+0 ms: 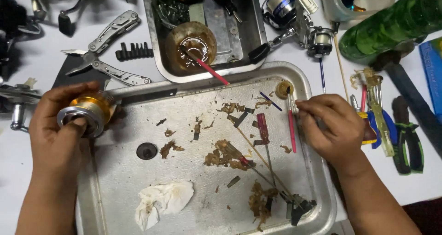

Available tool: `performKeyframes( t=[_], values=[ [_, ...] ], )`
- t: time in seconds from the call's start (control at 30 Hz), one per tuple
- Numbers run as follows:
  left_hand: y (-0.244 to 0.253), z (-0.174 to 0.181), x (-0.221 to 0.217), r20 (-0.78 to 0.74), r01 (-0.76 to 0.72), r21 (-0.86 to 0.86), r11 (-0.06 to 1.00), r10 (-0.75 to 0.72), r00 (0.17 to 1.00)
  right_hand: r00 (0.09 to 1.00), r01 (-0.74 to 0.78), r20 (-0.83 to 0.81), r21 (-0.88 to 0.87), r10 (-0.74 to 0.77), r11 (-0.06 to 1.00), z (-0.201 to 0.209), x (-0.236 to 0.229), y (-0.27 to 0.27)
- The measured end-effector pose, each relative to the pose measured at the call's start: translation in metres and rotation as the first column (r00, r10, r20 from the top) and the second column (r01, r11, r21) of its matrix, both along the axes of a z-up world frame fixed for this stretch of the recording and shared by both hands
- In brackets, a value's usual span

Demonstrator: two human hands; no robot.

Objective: The person cleans a disassembled fishing reel using a small brush and a liquid solution. They scrub the internal components and the spool, then wipe the parts with a cloth. The person handles the reel body and spool separately, dipping the brush into a container of liquid to remove grime.

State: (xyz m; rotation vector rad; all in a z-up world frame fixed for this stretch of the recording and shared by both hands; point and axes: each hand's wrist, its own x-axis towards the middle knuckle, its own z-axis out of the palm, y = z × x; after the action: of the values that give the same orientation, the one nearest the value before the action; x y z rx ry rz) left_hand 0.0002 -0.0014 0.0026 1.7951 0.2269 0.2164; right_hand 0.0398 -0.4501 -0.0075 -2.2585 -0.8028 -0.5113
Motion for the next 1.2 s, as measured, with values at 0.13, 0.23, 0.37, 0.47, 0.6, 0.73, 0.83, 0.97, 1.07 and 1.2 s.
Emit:
performKeyframes(
  t=[0.13,0.23,0.37,0.47,0.6,0.73,0.83,0.97,1.07,1.2],
  values=[
    [0.004,-0.006,0.000,-0.008,-0.047,0.069,0.996,0.048,0.999,0.999,0.043,0.022,0.052,-0.044,0.998,0.002,-0.001,-0.001],
    [0.008,-0.011,-0.001,0.029,-0.028,0.006,1.000,0.028,0.999,0.999,0.033,0.039,0.022,-0.034,0.999,-0.002,0.004,-0.005],
    [0.014,-0.021,-0.003,0.073,-0.005,-0.072,0.997,0.010,0.997,0.999,-0.027,0.033,0.017,0.027,0.999,0.007,0.004,0.001],
    [0.008,-0.013,-0.001,0.014,-0.058,-0.137,0.989,0.060,0.998,0.997,-0.062,0.039,0.003,0.061,0.998,0.007,0.008,0.001],
    [0.006,-0.009,-0.001,-0.009,-0.039,-0.103,0.994,0.038,0.999,0.997,-0.063,0.038,0.017,0.062,0.998,-0.001,0.006,-0.003],
    [-0.001,0.001,-0.005,-0.038,0.006,-0.043,0.999,-0.007,0.999,0.998,-0.043,0.048,0.049,0.041,0.998,-0.002,0.005,-0.002],
    [0.002,0.000,-0.002,0.024,0.090,-0.038,0.995,-0.089,0.996,0.993,-0.079,0.085,-0.023,0.081,0.997,0.005,0.003,0.000],
    [0.009,-0.011,0.005,0.100,0.064,-0.027,0.998,-0.061,0.993,0.996,-0.070,0.058,-0.014,0.071,0.997,0.006,0.001,0.003],
    [0.008,-0.012,0.005,0.094,0.061,-0.070,0.996,-0.055,0.994,0.992,-0.108,0.071,-0.016,0.109,0.994,0.004,0.000,0.002],
    [0.007,-0.014,0.006,0.085,0.058,-0.117,0.991,-0.049,0.995,0.994,-0.078,0.080,-0.005,0.078,0.997,-0.003,0.002,-0.004]
  ],
)
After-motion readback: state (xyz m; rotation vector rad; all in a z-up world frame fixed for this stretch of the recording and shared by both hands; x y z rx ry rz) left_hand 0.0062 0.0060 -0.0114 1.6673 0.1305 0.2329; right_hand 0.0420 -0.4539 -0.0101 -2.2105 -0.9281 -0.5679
